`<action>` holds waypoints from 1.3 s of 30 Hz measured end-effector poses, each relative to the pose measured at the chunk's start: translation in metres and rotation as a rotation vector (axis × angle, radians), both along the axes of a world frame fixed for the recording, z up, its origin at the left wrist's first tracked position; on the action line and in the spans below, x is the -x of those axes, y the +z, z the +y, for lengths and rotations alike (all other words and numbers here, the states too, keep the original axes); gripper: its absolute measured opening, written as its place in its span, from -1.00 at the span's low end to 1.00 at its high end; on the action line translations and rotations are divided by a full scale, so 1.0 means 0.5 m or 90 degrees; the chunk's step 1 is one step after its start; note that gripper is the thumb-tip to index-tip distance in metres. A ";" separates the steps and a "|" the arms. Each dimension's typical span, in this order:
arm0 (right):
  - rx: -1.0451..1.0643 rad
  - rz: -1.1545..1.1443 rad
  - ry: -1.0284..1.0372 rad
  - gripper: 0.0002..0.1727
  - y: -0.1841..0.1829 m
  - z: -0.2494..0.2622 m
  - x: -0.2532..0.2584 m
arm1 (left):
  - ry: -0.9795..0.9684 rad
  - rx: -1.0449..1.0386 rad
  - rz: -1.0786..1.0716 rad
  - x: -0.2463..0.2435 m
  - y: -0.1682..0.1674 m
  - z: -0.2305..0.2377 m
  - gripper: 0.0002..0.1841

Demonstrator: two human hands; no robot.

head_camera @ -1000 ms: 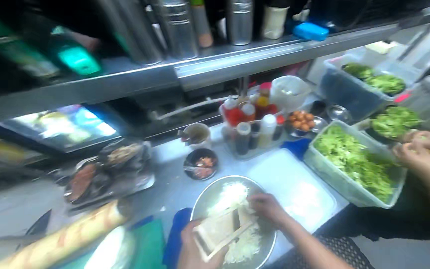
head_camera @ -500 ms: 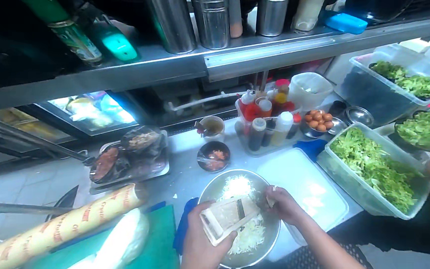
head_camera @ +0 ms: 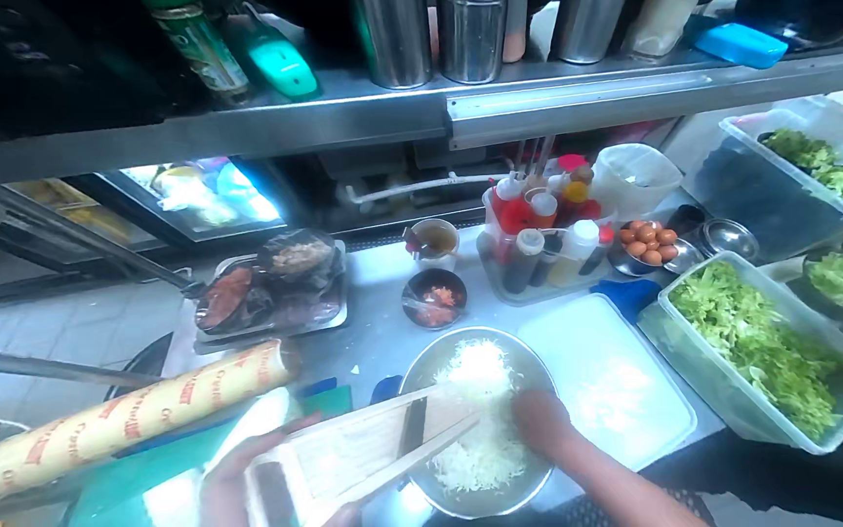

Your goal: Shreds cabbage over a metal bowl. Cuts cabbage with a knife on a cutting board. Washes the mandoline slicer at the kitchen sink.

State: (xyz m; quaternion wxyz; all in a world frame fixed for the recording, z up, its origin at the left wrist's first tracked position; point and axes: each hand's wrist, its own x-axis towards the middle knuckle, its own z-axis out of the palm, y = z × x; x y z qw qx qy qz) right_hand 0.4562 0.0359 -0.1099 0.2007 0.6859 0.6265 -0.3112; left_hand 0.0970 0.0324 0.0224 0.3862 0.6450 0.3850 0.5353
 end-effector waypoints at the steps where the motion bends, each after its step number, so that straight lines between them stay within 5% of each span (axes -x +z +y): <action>1: 0.003 -0.021 0.008 -0.75 -0.010 -0.006 0.017 | 0.010 -0.009 -0.004 0.016 -0.001 -0.005 0.05; 6: 0.025 -0.058 0.075 -0.77 -0.031 -0.008 0.038 | 0.055 -0.031 0.011 0.073 -0.003 -0.044 -0.02; 10: 0.016 0.008 0.066 -0.50 -0.010 0.020 -0.012 | 0.082 -0.024 0.004 0.132 -0.076 -0.074 0.01; 12: -0.006 0.173 -0.004 -0.52 0.015 0.041 -0.066 | 0.095 -0.017 -0.027 0.132 -0.093 -0.086 0.02; 15: -0.004 0.612 -0.270 -0.66 0.041 0.032 -0.150 | 0.107 0.032 -0.078 0.094 -0.067 -0.103 0.00; 17: 0.034 0.878 -0.413 -0.47 0.031 0.020 -0.184 | 0.109 0.046 -0.085 0.084 -0.067 -0.110 0.01; 19: 0.061 0.984 -0.490 -0.38 0.013 0.017 -0.188 | 0.099 0.050 -0.079 0.076 -0.069 -0.112 0.01; 22: -0.007 0.780 -0.455 -0.69 -0.010 0.024 -0.144 | 0.089 0.049 -0.063 0.062 -0.064 -0.107 0.02; 26: -0.070 0.215 -0.024 -0.63 -0.027 0.018 -0.054 | 0.091 0.047 -0.051 0.044 -0.046 -0.110 0.02; 29: -0.075 0.051 0.063 -0.63 -0.050 -0.012 -0.001 | 0.097 0.037 -0.047 0.037 -0.038 -0.119 0.00; 35: -0.081 0.148 -0.032 -0.64 -0.027 -0.016 -0.028 | 0.125 0.031 -0.040 0.036 -0.034 -0.153 0.00; 39: -0.019 0.531 -0.290 -0.69 0.010 -0.033 -0.112 | 0.133 0.030 -0.050 0.046 -0.042 -0.170 0.02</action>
